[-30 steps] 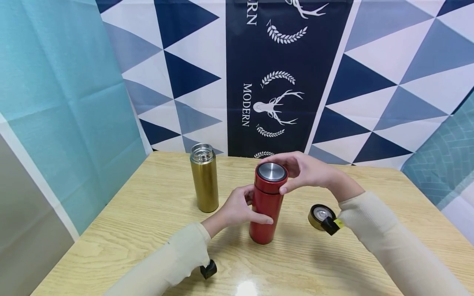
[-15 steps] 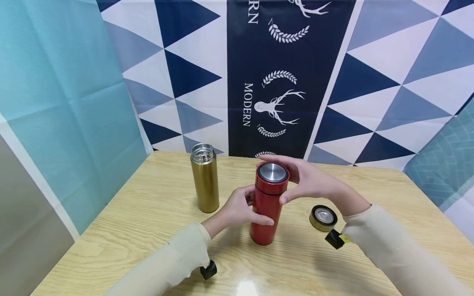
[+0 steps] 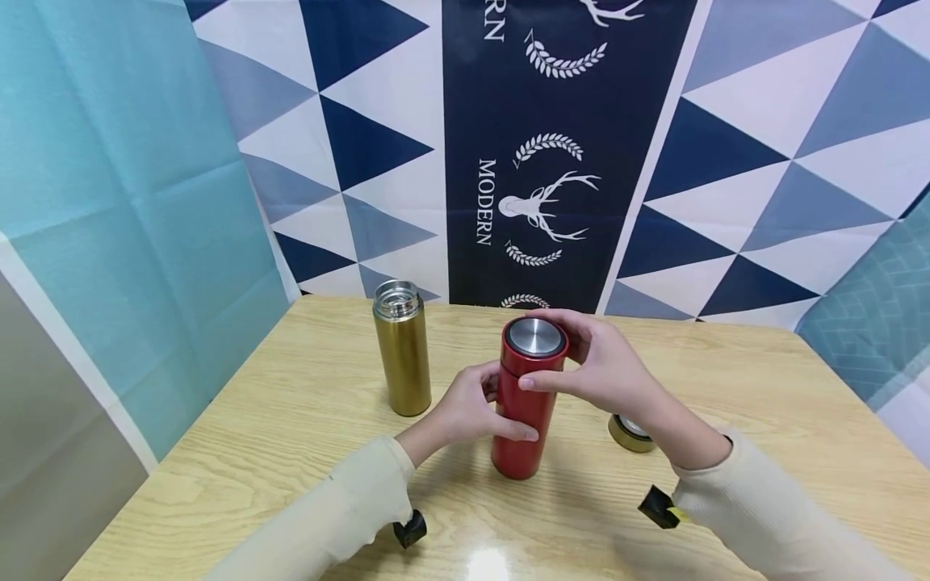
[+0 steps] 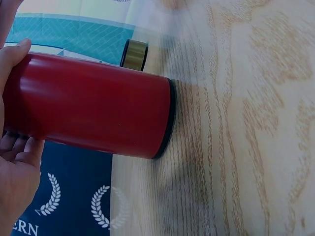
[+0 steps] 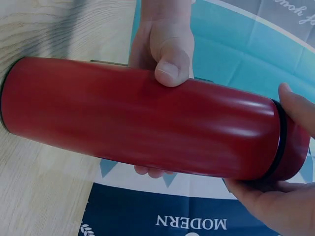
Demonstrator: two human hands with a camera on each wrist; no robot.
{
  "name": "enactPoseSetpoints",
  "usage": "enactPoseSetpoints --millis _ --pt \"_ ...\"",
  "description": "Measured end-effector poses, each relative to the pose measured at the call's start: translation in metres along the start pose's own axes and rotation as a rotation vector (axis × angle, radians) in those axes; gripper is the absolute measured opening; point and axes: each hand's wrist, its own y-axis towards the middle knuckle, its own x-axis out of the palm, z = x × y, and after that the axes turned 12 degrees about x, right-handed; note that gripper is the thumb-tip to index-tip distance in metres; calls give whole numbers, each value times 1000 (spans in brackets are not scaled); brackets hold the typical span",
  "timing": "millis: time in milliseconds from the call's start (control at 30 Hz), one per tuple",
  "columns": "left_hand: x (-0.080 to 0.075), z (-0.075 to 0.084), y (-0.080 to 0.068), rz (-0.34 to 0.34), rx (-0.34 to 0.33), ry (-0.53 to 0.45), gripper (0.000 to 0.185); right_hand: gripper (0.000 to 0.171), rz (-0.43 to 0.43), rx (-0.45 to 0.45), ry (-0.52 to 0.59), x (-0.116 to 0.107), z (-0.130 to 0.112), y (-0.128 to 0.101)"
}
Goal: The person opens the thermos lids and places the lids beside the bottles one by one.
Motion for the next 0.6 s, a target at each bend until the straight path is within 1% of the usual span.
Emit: enactPoseSetpoints --millis 167,600 --pt "0 1 1 -2 22 -9 61 66 -44 -19 19 -5 2 3" --pt "0 1 -1 5 13 -17 61 67 -207 -81 45 -16 11 15"
